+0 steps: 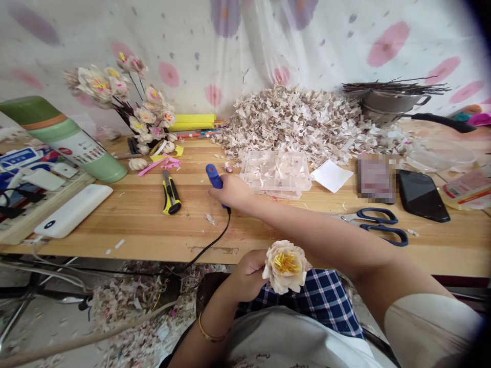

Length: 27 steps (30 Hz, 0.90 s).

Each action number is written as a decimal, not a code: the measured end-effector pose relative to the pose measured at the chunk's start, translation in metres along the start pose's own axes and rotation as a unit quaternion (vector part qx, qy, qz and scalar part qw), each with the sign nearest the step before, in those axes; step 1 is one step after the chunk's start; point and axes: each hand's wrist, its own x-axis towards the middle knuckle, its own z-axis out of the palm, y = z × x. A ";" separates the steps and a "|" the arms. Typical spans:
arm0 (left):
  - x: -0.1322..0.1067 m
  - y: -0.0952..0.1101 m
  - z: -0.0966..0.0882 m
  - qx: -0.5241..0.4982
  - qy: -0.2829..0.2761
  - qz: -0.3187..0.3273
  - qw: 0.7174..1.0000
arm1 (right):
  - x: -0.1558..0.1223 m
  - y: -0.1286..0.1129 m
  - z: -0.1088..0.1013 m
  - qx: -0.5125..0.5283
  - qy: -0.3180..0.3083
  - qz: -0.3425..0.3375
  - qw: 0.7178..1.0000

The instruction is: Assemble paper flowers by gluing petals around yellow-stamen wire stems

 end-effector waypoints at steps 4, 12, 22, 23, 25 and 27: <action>0.000 -0.003 -0.001 -0.022 -0.065 0.001 0.998 | -0.026 0.012 -0.023 0.031 0.080 -0.035 0.996; 0.003 -0.015 -0.001 -0.067 -0.108 0.003 0.992 | -0.094 0.061 -0.066 0.295 0.208 -0.088 0.928; 0.007 -0.011 0.001 -0.057 -0.096 -0.012 0.994 | -0.113 0.096 -0.059 0.393 0.267 -0.093 0.875; 0.007 -0.009 0.002 -0.056 -0.093 -0.011 0.994 | -0.114 0.097 -0.058 0.394 0.261 -0.092 0.877; 0.005 -0.005 0.004 -0.055 -0.086 -0.006 0.995 | -0.116 0.098 -0.059 0.392 0.262 -0.094 0.877; 0.003 -0.001 0.007 -0.058 -0.073 0.003 0.996 | -0.119 0.099 -0.060 0.390 0.277 -0.091 0.874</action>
